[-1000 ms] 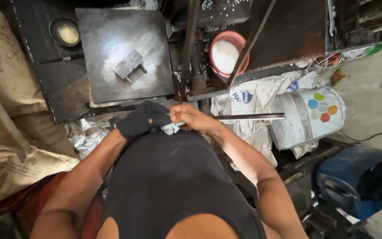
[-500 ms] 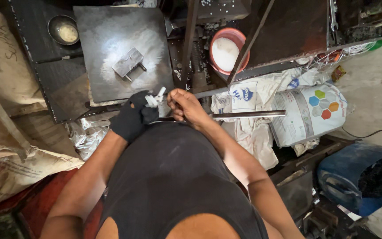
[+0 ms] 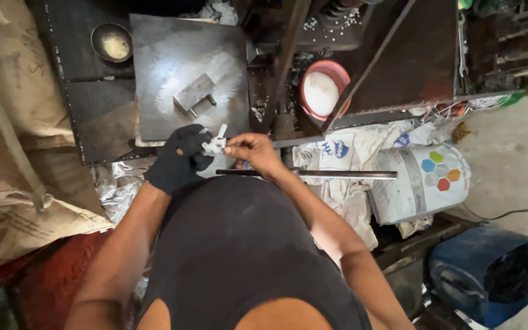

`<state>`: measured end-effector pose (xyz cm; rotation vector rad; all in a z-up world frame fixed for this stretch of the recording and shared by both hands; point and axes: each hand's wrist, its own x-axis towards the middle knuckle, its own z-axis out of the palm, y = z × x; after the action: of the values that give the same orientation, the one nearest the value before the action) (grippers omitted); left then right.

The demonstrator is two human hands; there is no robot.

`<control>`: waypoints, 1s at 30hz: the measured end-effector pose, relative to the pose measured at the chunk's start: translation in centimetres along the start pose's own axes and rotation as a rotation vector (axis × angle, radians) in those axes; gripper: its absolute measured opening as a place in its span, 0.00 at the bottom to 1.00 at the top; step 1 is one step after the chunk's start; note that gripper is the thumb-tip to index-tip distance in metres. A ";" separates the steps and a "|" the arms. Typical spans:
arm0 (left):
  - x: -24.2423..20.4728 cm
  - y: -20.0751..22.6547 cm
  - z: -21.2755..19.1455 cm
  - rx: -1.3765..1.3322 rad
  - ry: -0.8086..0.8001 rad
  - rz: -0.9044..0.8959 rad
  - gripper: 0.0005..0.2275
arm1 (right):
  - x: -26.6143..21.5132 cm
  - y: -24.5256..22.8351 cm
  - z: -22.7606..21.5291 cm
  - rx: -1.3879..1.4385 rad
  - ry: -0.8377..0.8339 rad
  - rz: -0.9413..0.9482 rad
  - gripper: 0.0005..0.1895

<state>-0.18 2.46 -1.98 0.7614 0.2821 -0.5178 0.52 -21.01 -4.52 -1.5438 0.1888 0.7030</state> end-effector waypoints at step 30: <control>-2.9 8.4 5.2 1.000 -0.153 0.367 0.07 | -5.0 -10.2 1.7 -0.236 0.012 -0.484 0.13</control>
<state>2.23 4.81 7.77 1.6925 -0.2978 -0.3423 1.33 -19.59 6.88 -1.7311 -0.2631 0.3387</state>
